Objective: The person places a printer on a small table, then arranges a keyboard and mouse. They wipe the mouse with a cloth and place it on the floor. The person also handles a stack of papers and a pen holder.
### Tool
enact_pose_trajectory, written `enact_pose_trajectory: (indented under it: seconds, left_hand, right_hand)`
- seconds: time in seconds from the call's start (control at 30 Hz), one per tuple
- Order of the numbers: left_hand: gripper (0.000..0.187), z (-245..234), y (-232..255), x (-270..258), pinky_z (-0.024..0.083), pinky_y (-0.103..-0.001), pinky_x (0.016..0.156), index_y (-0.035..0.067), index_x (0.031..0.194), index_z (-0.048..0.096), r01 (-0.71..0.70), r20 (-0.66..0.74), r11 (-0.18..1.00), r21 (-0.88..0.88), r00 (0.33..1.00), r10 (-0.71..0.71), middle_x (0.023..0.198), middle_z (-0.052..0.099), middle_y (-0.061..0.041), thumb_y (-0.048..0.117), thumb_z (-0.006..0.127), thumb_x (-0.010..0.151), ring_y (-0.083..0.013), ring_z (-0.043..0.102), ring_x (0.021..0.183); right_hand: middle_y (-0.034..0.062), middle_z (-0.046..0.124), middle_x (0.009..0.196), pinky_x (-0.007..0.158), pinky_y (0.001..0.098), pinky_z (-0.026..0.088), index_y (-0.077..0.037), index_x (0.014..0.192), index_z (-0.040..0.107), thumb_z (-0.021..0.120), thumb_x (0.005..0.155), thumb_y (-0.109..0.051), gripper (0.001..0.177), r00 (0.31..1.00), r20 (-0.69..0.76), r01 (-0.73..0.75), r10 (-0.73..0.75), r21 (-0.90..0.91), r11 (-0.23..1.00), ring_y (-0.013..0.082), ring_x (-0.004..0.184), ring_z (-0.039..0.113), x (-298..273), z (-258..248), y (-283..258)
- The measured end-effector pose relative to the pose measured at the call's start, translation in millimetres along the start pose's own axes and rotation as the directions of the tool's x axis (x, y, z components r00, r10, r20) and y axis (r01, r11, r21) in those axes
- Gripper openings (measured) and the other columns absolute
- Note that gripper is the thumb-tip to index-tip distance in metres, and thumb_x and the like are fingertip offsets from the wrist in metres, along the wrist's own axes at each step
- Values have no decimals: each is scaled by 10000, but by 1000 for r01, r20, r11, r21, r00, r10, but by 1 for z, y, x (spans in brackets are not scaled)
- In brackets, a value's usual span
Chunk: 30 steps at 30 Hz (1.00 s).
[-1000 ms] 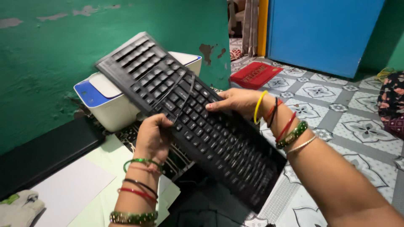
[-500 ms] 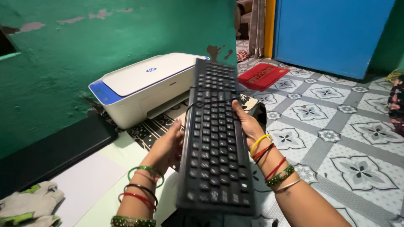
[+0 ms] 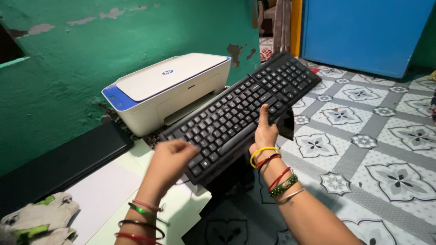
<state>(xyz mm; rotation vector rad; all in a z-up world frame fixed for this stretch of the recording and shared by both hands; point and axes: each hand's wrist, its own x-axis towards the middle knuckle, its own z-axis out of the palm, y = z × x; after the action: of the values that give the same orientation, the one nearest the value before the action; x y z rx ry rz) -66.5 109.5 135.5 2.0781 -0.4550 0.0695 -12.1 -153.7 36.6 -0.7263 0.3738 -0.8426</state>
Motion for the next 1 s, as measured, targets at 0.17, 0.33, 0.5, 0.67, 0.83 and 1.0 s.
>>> enact_pose_trajectory:
  seconds: [0.17,0.33,0.5,0.67,0.83,1.0]
  left_hand:
    - [281,20,22,-36,545,-374,704,87,891,808,-23,55,906,423,999,0,843,760,-94,355,742,841,-256,694,764]
    - [333,26,27,-53,500,-415,948,108,962,743,-72,-16,665,743,992,125,1140,670,-76,430,692,894,-270,601,1157]
    - [569,33,-15,-41,350,-546,1092,61,1227,637,-273,-89,549,790,835,542,1345,590,-161,393,729,775,-347,487,1319]
    - [553,41,-43,-30,323,-588,1090,78,1343,580,-190,-73,607,772,922,381,1383,577,-137,398,649,898,-317,494,1314]
    - [463,37,-40,-18,260,-625,1125,117,1335,616,-191,-68,507,841,891,449,1365,600,-125,348,587,934,-315,487,1329]
    - [367,30,-40,-5,173,-691,1136,178,1232,688,-115,-105,470,875,903,417,1387,589,-111,191,572,884,-320,452,1370]
  right_hand:
    - [122,696,1207,834,390,591,56,1256,631,695,726,-715,938,977,-38,-209,210,16,978,208,975,701,-21,10,28]
    - [174,687,1123,768,365,517,178,1169,636,682,810,-782,1026,974,-127,-221,186,-371,902,181,924,616,-20,11,61]
    - [111,643,939,594,398,444,128,1048,668,737,755,-719,899,968,-67,-248,243,-421,872,161,765,494,-10,17,71]
    - [101,645,913,643,423,579,40,1019,593,805,852,-508,611,956,104,-230,274,-313,921,215,776,614,3,31,77]
    - [53,682,915,715,406,498,-74,979,633,672,964,-353,282,831,277,-419,482,-259,871,239,878,660,-1,40,62]
    - [42,712,931,775,343,547,-79,999,663,578,992,-218,163,675,415,-511,609,-331,793,175,879,661,1,37,59]
